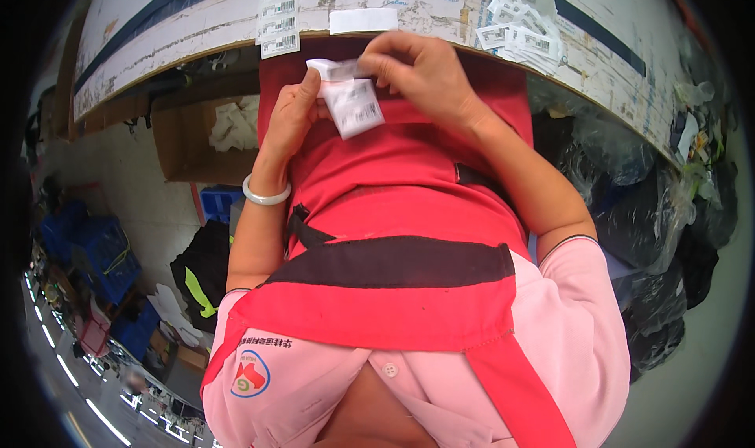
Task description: The recorder is sorting and counting clothing or product labels at a manufacturing workstation.
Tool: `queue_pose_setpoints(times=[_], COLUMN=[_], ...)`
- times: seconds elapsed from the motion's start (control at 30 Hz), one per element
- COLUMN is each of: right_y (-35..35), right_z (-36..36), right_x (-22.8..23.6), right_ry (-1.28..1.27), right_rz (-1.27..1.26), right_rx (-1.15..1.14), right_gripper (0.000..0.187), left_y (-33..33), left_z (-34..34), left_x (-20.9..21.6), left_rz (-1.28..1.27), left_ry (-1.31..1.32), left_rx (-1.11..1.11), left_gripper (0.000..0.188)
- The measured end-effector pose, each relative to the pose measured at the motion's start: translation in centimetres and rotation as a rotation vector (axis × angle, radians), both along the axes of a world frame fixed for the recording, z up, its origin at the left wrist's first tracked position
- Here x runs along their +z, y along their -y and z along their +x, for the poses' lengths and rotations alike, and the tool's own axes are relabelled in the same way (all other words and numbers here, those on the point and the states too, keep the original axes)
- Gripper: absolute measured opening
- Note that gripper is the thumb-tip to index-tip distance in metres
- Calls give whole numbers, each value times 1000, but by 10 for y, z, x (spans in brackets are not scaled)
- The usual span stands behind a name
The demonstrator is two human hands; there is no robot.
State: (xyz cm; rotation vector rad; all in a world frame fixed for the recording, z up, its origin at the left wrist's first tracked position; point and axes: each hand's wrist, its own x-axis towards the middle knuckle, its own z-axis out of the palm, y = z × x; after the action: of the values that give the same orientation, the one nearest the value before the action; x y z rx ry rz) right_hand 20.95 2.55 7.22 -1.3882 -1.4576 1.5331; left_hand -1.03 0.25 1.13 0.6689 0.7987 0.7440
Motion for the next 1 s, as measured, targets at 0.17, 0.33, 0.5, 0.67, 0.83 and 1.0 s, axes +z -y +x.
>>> queue_pose_setpoints(times=[0.17, 0.33, 0.5, 0.67, 0.83, 1.0], right_y=[-42, -57, -63, -67, -68, -66], right_z=[17, 17, 10, 12, 11, 8], right_x=[-4, -7, -11, -15, -14, -14], right_ry=[20, 34, 116, 111, 152, 181], right_rz=[-38, -41, -60, -59, -47, -23], right_rx=[-66, -44, -77, -32, -25, -27], right_gripper=[20, 21, 23, 23, 23, 22], left_y=[-1, -3, -2, -4, -3, -2], left_z=[-1, -2, -1, -3, -1, -2], left_x=[-13, -21, -20, -20, -18, -20], left_rz=[101, 110, 117, 142, 155, 142], left_ry=[-208, -253, -263, -265, -277, -278], left_rx=[48, -5, -7, -21, -11, -12], left_gripper=[53, 44, 37, 38, 37, 36])
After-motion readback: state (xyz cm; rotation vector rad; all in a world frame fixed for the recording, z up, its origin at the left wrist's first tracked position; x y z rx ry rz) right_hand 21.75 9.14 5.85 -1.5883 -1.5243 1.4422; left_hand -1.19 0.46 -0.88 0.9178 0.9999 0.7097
